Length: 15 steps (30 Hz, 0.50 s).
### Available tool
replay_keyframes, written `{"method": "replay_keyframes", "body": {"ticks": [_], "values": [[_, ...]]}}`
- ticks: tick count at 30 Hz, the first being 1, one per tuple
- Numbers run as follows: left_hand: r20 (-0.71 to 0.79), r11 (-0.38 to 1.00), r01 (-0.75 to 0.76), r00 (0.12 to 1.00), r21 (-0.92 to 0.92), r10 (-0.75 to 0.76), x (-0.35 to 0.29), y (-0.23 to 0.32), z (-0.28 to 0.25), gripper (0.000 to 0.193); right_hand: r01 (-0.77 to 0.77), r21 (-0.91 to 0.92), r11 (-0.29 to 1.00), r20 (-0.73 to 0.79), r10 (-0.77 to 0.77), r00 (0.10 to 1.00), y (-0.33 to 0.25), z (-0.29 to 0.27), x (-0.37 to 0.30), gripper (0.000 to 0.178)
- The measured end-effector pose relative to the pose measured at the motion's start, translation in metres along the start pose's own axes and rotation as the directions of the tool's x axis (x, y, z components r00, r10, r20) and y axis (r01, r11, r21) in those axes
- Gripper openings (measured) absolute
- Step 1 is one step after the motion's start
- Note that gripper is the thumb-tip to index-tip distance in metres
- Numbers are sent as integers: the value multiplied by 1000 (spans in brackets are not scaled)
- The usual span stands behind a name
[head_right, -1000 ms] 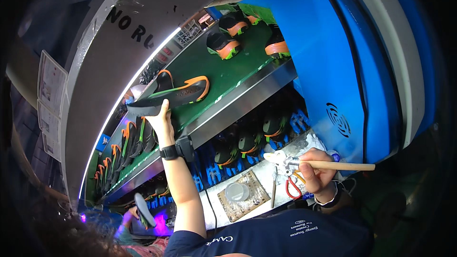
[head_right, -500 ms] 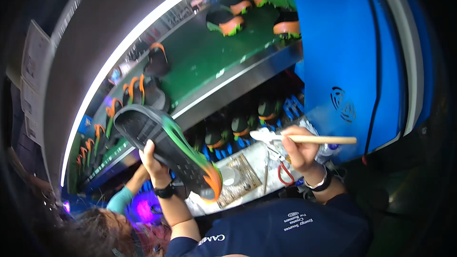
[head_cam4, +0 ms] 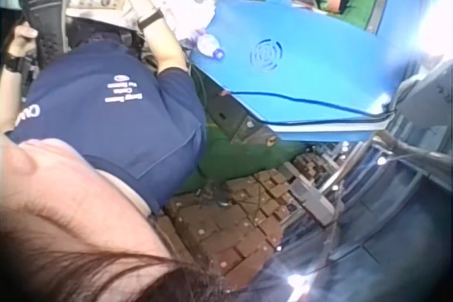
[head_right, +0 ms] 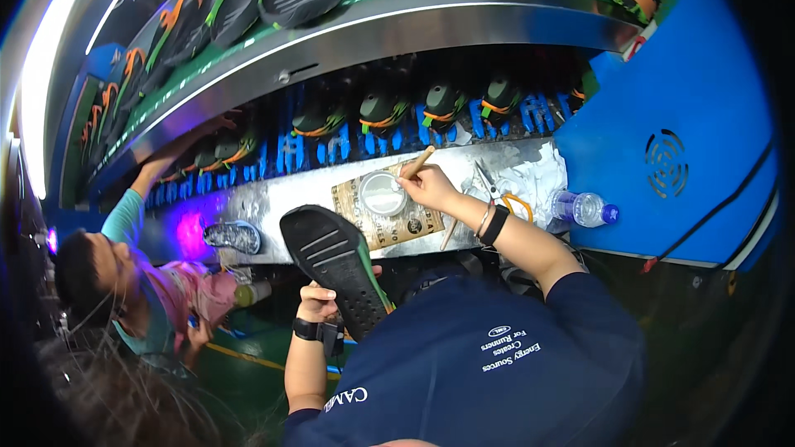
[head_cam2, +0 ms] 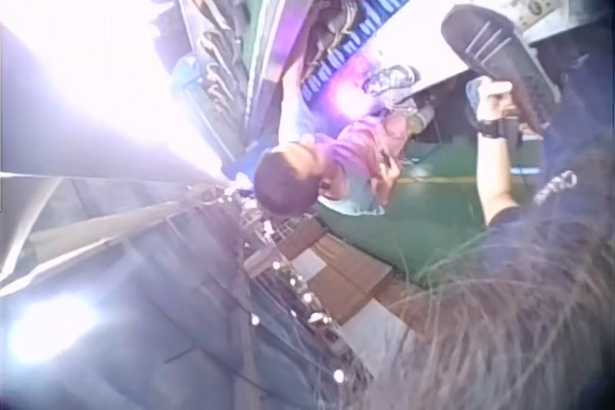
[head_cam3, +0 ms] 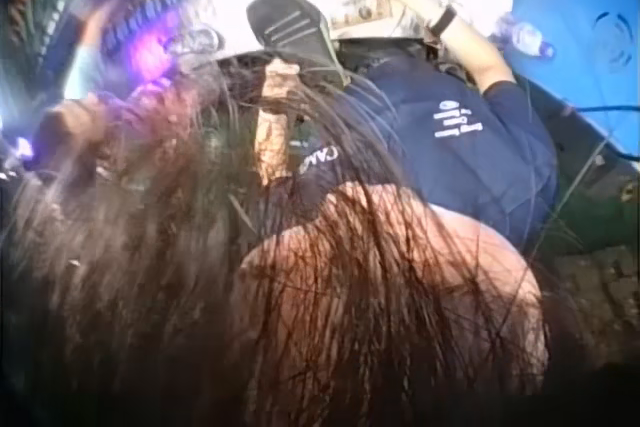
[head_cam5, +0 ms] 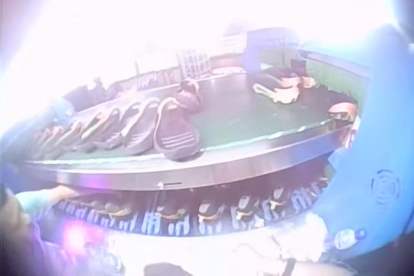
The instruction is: Applying glue or primer to the edges of shoe soles using a brush and placing them on a conveyor belt.
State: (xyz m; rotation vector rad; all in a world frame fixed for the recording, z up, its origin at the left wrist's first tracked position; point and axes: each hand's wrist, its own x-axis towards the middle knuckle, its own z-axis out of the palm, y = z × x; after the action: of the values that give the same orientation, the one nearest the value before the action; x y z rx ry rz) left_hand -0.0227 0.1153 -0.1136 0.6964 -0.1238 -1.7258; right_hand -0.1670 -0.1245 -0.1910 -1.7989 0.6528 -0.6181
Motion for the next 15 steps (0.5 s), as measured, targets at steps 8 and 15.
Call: {"method": "replay_keyframes", "body": {"ticks": [8,15], "values": [[-138,954,-272,947,129,289,-25,21,-52,62,27,-94,995,59,-21,998,1,11,5,15],[-40,653,-676,683,342,729,-37,87,-32,60,-14,316,949,-46,30,998,-52,-5,4,9]]}}
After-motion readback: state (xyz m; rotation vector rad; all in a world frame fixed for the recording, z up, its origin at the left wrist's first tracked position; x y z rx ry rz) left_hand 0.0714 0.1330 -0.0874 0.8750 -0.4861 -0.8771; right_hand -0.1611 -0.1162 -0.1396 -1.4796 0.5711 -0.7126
